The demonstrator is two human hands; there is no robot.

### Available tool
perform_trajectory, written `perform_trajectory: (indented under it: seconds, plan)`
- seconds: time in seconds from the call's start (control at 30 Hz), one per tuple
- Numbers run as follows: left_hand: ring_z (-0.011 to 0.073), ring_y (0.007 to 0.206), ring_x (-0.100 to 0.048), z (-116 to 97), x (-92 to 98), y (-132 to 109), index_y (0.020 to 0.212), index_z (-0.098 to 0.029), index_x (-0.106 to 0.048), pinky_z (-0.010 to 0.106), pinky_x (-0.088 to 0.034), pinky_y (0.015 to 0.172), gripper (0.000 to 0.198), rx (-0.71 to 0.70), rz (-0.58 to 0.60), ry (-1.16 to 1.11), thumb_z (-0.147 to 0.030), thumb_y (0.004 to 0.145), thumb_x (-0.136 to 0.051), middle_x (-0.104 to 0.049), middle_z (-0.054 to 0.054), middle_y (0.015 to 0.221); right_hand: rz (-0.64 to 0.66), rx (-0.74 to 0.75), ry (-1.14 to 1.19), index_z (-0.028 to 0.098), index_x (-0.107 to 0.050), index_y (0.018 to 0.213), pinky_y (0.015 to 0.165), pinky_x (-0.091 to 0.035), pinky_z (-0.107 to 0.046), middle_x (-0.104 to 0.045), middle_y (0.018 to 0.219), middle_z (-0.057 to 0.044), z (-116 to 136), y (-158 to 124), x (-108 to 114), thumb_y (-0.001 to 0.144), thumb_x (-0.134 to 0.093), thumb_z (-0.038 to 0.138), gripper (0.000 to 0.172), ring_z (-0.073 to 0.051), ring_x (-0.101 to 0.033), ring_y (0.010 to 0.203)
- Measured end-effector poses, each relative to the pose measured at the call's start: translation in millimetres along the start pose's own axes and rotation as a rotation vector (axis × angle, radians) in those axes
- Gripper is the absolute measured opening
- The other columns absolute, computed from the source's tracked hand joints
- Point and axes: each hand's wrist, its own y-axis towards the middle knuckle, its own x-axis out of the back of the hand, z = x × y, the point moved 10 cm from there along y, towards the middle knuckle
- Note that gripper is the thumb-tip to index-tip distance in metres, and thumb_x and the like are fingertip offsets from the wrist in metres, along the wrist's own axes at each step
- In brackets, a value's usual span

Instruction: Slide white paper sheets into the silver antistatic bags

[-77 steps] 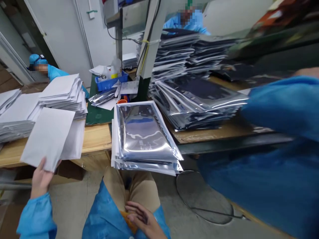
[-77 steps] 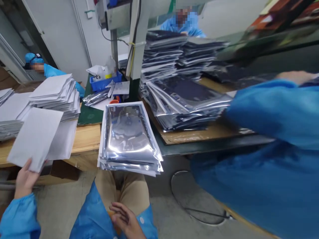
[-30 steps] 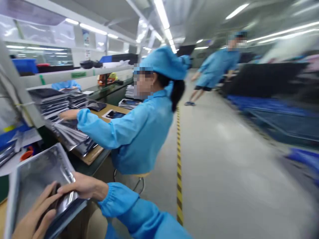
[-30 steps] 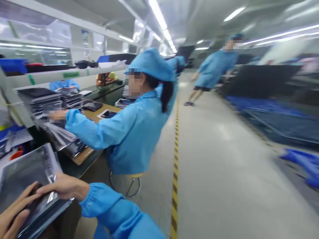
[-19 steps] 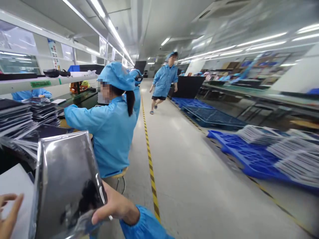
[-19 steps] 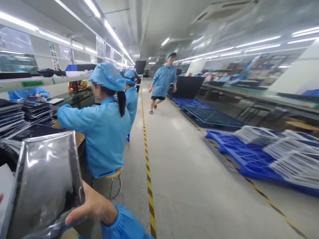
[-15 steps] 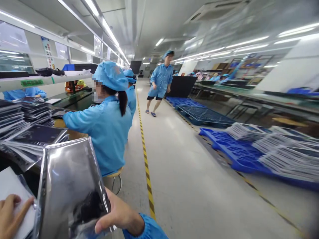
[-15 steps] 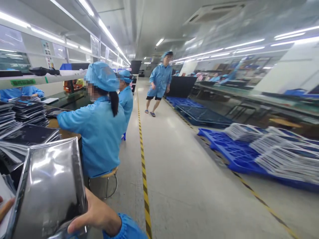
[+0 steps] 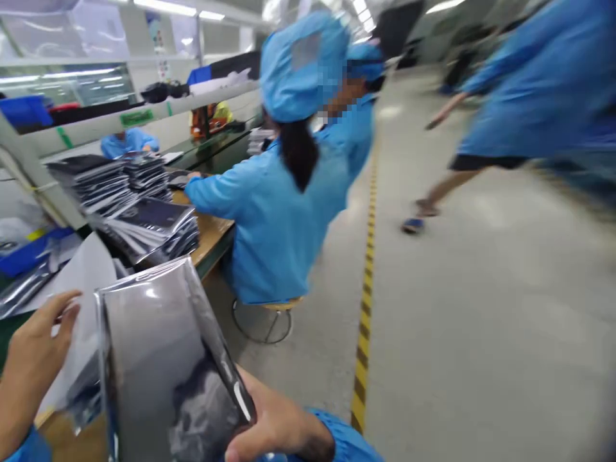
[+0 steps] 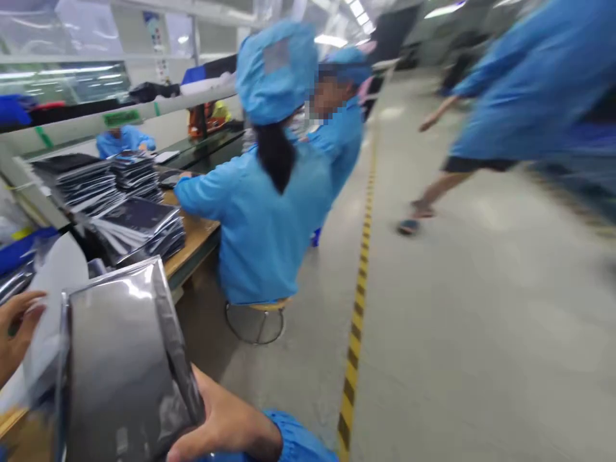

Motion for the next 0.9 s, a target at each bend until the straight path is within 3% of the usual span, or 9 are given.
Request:
perform_trajectory:
  seconds: [0.1, 0.17, 0.27, 0.43, 0.57, 0.67, 0.8, 0.9]
  plan:
    - [0.0224, 0.081, -0.064, -18.4, 13.0, -12.0, 0.125, -0.026, -0.054, 0.032, -0.048, 0.077, 0.046, -0.096, 0.017, 0.002, -0.044, 0.085, -0.041, -0.068, 0.003, 0.103, 0.066, -0.108, 0.046, 0.027, -0.052, 0.129, 0.093, -0.050, -0.035, -0.068, 0.109, -0.002, -20.6, -5.1, -17.8, 0.060, -0.082, 0.017, 0.075, -0.024, -0.062, 0.108]
    - [0.0234, 0.083, -0.064, -14.5, 7.7, -22.9, 0.129, -0.023, -0.051, 0.032, -0.048, 0.076, 0.046, -0.091, 0.070, 0.056, -0.035, 0.086, -0.040, -0.068, 0.006, 0.105, 0.059, -0.182, 0.077, 0.027, -0.047, 0.134, 0.097, -0.047, -0.037, -0.066, 0.116, -0.004, -34.0, -9.5, -24.2, 0.062, -0.081, 0.019, 0.080, -0.026, -0.060, 0.112]
    - [0.0263, 0.087, -0.064, 1.0, -2.6, -41.6, 0.121, -0.022, -0.056, 0.033, -0.047, 0.075, 0.040, -0.016, 0.101, 0.129, -0.027, 0.085, -0.040, -0.067, 0.007, 0.103, 0.008, -0.257, 0.088, 0.028, -0.045, 0.135, 0.101, -0.044, -0.039, -0.062, 0.127, -0.006, -53.0, -13.8, -25.9, 0.061, -0.082, 0.023, 0.083, -0.028, -0.059, 0.116]
    - [0.0274, 0.092, -0.063, 21.6, -31.7, -77.7, 0.117, -0.024, -0.057, 0.035, -0.047, 0.076, 0.040, 0.026, 0.217, 0.051, -0.021, 0.082, -0.038, -0.066, 0.007, 0.107, -0.160, -0.159, 0.014, 0.023, -0.049, 0.126, 0.096, -0.045, -0.040, -0.065, 0.122, -0.008, -68.1, 1.6, -8.5, 0.053, -0.087, 0.031, 0.082, -0.030, -0.058, 0.115]
    - [0.0323, 0.114, -0.052, 35.5, -25.3, -109.2, 0.131, -0.023, -0.046, 0.045, -0.041, 0.096, 0.056, 0.019, 0.135, 0.045, -0.018, 0.075, -0.041, -0.054, 0.012, 0.127, -0.326, -0.066, 0.058, 0.022, -0.051, 0.118, 0.091, -0.047, -0.041, -0.071, 0.110, -0.007, -71.0, 24.3, 10.7, 0.053, -0.088, 0.033, 0.076, -0.029, -0.063, 0.106]
    - [0.0373, 0.104, -0.054, 55.1, -8.9, -136.7, 0.111, -0.017, -0.053, 0.051, -0.042, 0.090, 0.039, 0.196, 0.037, 0.138, -0.039, 0.080, -0.047, -0.057, 0.017, 0.109, -0.383, -0.010, 0.079, 0.022, -0.051, 0.118, 0.096, -0.046, -0.042, -0.068, 0.119, -0.009, -71.0, 38.1, 16.2, 0.054, -0.088, 0.033, 0.075, -0.029, -0.061, 0.111]
    - [0.0269, 0.074, -0.056, 69.8, -15.2, -171.4, 0.069, -0.024, -0.049, 0.038, -0.042, 0.067, 0.028, 0.443, 0.137, 0.116, -0.049, 0.082, -0.049, -0.058, 0.005, 0.074, -0.412, -0.056, 0.070, 0.021, -0.054, 0.114, 0.089, -0.050, -0.039, -0.073, 0.106, -0.007, -85.7, 45.8, 14.5, 0.053, -0.088, 0.034, 0.071, -0.026, -0.065, 0.101]
    - [0.0208, 0.065, -0.054, 62.8, -17.7, -180.9, 0.065, -0.024, -0.052, 0.032, -0.040, 0.061, 0.031, 0.483, 0.082, -0.068, -0.049, 0.084, -0.048, -0.057, 0.001, 0.067, -0.436, -0.086, 0.076, 0.022, -0.057, 0.110, 0.084, -0.052, -0.036, -0.075, 0.100, -0.005, -95.1, 46.6, 11.9, 0.053, -0.088, 0.033, 0.066, -0.025, -0.067, 0.095]
